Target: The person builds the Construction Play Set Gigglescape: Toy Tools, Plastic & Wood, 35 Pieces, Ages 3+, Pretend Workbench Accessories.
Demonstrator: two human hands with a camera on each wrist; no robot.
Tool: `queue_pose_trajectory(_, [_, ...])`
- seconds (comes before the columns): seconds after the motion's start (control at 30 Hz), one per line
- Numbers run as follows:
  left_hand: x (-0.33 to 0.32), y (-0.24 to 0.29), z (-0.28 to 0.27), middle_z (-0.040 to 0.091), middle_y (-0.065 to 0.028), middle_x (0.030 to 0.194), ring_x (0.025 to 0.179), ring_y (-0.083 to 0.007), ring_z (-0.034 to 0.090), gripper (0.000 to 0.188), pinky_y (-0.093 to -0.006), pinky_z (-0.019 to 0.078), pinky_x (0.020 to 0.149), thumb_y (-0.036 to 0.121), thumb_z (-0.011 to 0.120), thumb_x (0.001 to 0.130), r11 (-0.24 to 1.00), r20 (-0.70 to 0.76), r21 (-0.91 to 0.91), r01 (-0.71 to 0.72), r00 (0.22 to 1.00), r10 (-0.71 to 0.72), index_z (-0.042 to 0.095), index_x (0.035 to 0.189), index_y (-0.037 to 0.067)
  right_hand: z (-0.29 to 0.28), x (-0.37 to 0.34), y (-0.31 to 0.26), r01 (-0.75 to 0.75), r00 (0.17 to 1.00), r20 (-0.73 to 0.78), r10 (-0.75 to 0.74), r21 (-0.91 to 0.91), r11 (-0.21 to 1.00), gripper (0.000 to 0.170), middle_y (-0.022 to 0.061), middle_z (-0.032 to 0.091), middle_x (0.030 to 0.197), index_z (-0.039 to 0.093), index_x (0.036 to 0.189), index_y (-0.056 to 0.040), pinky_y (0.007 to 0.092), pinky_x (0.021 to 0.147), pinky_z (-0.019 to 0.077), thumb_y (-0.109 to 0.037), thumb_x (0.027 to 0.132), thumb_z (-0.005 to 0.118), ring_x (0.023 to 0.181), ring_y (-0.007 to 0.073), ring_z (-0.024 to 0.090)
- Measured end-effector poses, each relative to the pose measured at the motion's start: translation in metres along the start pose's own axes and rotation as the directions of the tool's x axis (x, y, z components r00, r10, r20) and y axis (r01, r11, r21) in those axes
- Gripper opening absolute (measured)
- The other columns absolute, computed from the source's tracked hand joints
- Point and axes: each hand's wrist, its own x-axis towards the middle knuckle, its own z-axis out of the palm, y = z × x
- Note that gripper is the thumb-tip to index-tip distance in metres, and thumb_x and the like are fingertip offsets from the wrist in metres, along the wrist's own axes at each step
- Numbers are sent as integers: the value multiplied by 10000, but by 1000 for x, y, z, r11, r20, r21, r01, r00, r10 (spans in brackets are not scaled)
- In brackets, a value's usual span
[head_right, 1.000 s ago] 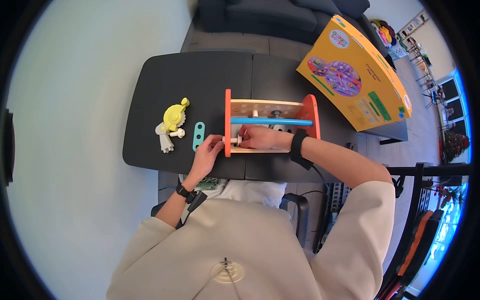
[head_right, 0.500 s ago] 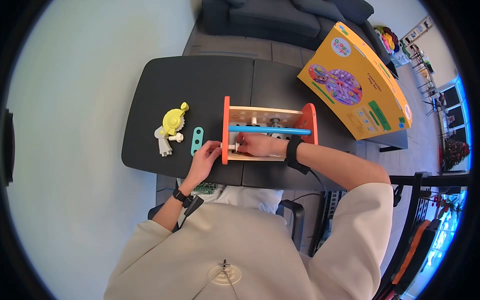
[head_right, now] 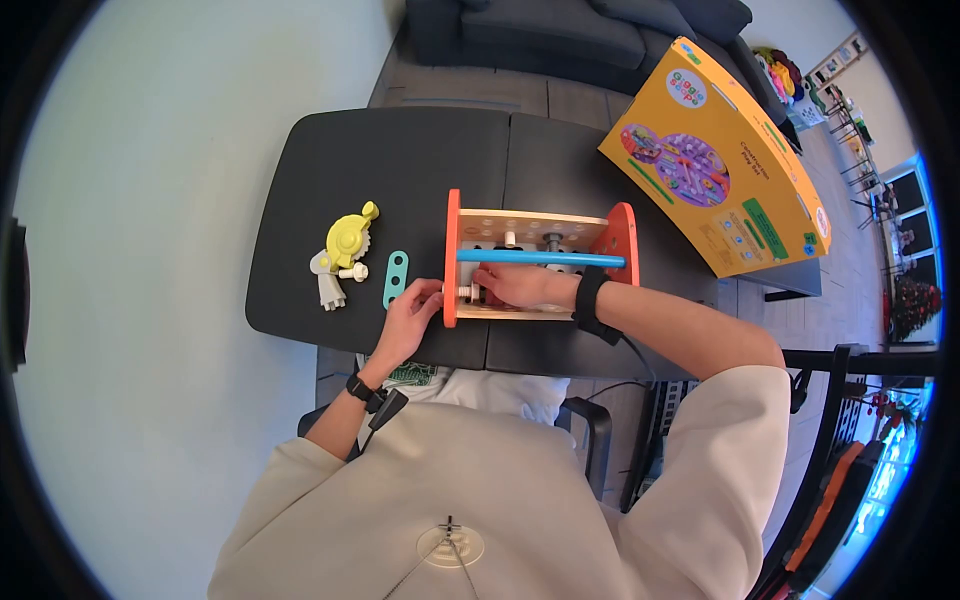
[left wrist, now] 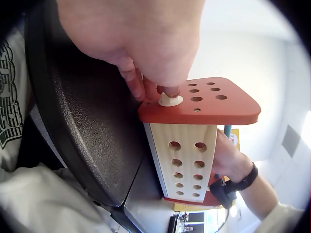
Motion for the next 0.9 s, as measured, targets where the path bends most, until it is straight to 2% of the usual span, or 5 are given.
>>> queue_pose_trajectory(0.23, [1,-3,1,767,-100,1095,1016,-183,731,231,-327,563,928,145,659,1075,1000,-10,16,-11,1000,11,679,1247,-8,4,6,8,235,969,-29,-246,-210,949,470,91,726,878,660,1172,-2,349,753,557,-461,1104,585,800,189,701])
queue_pose_trajectory(0.3, [1,-2,0,767,-102,1095,1015,-186,733,232,-329,564,924,148,660,1075,999,-10,31,-11,1000,11,678,1248,-7,-1,1,-1,4,1000,-28,-3,13,1000,433,87,724,874,662,1175,-4,337,736,553,-427,1095,613,779,179,695])
queue_pose_trajectory(0.63, [0,2,0,772,-111,1094,1023,-203,742,239,-337,569,911,157,660,1075,998,-3,57,-7,1000,7,676,1248,-7,-1,-3,-9,-13,1000,-10,13,58,998,427,71,720,853,644,1166,-10,329,729,558,-430,1091,630,770,155,694])
queue_pose_trajectory(0.8, [0,3,0,767,-112,1104,1021,-203,741,231,-337,572,914,144,661,1072,999,-7,51,1,1000,-1,679,1245,-8,12,12,10,318,921,-119,-370,-315,894,446,78,735,856,661,1135,-15,335,734,567,-457,1084,627,784,182,718])
queue_pose_trajectory(0.9, [-1,4,0,766,-111,1111,1025,-199,739,224,-335,572,917,136,660,1070,999,-6,43,2,1000,-2,684,1241,-7,5,-2,-8,6,996,-89,8,155,988,458,86,727,852,667,1127,-9,347,731,569,-463,1075,631,775,198,714])
